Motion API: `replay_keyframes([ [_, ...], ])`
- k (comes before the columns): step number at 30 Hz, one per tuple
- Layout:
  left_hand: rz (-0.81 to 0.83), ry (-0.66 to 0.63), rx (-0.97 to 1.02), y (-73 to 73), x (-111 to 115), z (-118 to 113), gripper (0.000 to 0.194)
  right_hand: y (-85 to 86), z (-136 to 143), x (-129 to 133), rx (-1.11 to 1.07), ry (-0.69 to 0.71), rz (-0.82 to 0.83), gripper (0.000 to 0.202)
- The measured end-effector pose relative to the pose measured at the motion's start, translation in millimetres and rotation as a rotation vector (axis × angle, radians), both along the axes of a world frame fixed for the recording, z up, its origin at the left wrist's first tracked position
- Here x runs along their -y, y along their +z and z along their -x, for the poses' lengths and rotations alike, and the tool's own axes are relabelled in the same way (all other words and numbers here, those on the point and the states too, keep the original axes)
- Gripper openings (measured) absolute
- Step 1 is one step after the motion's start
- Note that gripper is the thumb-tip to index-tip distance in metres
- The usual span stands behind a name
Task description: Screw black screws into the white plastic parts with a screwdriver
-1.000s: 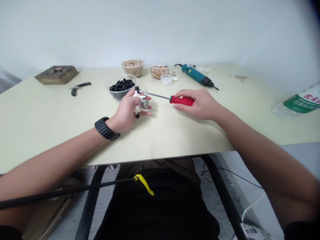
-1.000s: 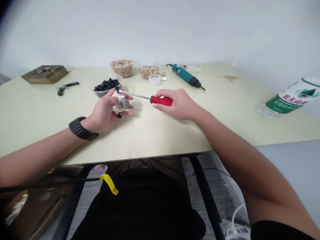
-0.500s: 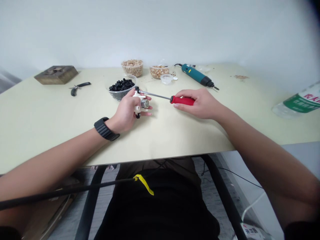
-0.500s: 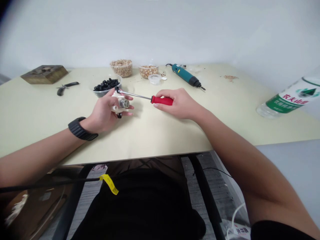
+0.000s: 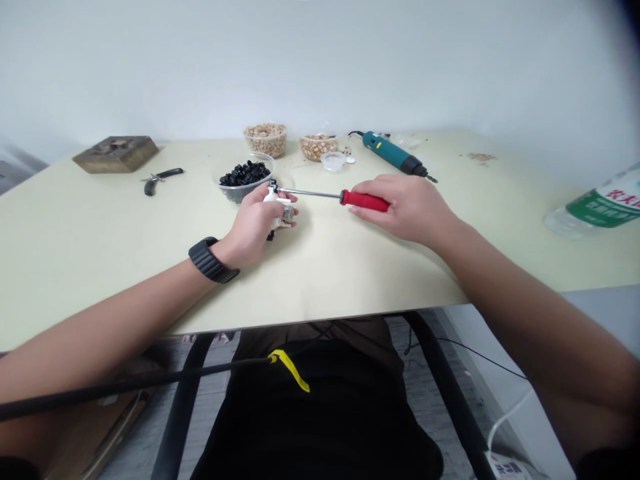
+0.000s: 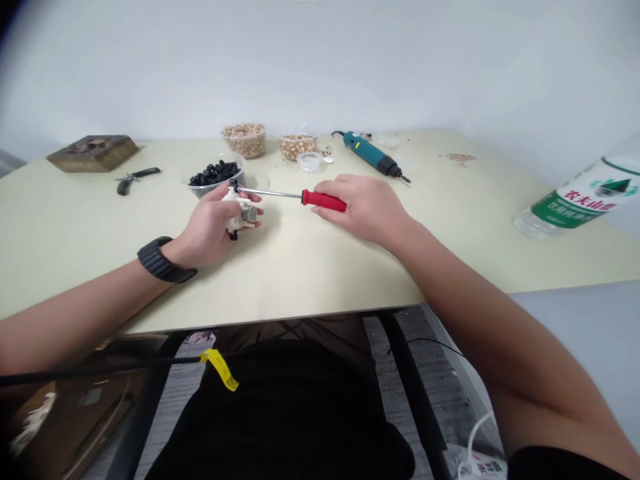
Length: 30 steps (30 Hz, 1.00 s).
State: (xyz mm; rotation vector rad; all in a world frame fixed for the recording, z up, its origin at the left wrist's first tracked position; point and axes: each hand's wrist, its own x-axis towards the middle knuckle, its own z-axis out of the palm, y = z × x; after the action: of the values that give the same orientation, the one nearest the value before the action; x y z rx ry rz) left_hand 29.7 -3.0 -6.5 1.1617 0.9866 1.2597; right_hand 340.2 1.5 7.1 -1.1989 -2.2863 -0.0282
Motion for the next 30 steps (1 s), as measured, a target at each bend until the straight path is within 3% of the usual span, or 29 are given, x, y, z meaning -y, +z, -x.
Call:
replay_keyframes([
  [3,0.025,0.012,0.01,-1.4,-1,-1,0.033,-2.0,4,4,0.058,-0.098,-0.104,0.046],
  [7,-0.027,0.031,-0.016,-4.3,-1,1,0.033,-4.0,9,8,0.059,-0.091,-0.111,0.048],
  [13,-0.27,-0.002,-0.186,-12.0,-9,7,0.028,5.8,5,1,-0.118,0.035,0.294,0.043],
  [15,-0.301,-0.018,-0.211,-15.9,-15,9,0.028,9.5,1,-1,-0.162,0.058,0.349,0.045],
  [20,-0.24,-0.043,-0.146,-18.6,-23,12,0.034,5.5,1,-3,-0.199,0.087,0.219,0.034],
  [26,-0.23,-0.055,-0.126,-20.5,-23,13,0.035,1.5,5,3,-0.005,0.01,0.006,0.027],
  [30,-0.321,-0.055,-0.201,-30.2,-27,17,0.039,6.6,6,8,0.015,0.014,0.037,0.033],
])
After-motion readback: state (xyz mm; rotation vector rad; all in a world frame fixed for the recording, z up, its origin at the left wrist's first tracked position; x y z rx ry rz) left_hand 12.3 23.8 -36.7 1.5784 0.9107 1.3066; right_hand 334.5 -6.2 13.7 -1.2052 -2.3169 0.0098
